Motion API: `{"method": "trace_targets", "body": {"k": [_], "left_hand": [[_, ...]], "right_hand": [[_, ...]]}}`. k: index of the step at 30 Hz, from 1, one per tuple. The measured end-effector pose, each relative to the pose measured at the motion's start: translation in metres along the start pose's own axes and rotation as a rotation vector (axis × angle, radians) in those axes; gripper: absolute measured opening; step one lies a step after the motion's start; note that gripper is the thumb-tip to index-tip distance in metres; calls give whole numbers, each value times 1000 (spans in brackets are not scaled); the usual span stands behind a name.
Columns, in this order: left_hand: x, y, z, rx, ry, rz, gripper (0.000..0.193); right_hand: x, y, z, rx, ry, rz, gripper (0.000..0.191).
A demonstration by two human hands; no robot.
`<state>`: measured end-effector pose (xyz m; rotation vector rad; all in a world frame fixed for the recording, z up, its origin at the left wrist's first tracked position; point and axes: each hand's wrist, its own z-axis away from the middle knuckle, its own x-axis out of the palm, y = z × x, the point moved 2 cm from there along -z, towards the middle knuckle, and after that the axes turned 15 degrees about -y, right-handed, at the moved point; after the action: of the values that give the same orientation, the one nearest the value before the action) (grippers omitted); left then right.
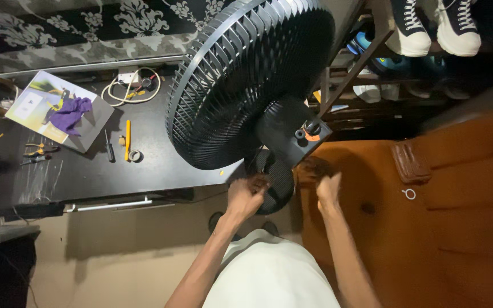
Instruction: The person services a pedestal fan at a desk. They unscrew and remove the rear motor cover, use pliers and a screwdriver on the fan's motor and wiring, then reattach the cover and reposition the fan upright on its stand.
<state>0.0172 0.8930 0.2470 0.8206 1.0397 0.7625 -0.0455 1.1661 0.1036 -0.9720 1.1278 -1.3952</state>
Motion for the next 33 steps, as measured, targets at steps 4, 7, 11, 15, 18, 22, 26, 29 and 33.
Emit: {"method": "trace_targets", "body": {"k": [4,7,11,15,18,22,26,29,33], "left_hand": [[3,15,10,-43,5,73,23],[8,26,16,-47,17,150,24],[22,33,25,87,7,196,25],[41,28,37,17,38,205,25],[49,18,54,-46,80,195,27],[49,-3,87,-224,120,118,30],[42,-20,110,-212,169,193,31],[29,-31,129,-206,191,211,34],[14,-46,162,-195,209,188,33]], "right_hand": [[27,-50,40,42,-305,-90,32],[48,-81,55,117,-374,-102,36],[66,-89,70,177,-503,-88,19],[80,-70,77,190,-615,-93,24],[90,-50,81,266,-673,-43,24],[106,-26,78,308,-745,-31,24],[126,1,73,338,-794,-103,17],[139,11,69,291,-809,-111,16],[155,12,74,272,-728,39,15]]}}
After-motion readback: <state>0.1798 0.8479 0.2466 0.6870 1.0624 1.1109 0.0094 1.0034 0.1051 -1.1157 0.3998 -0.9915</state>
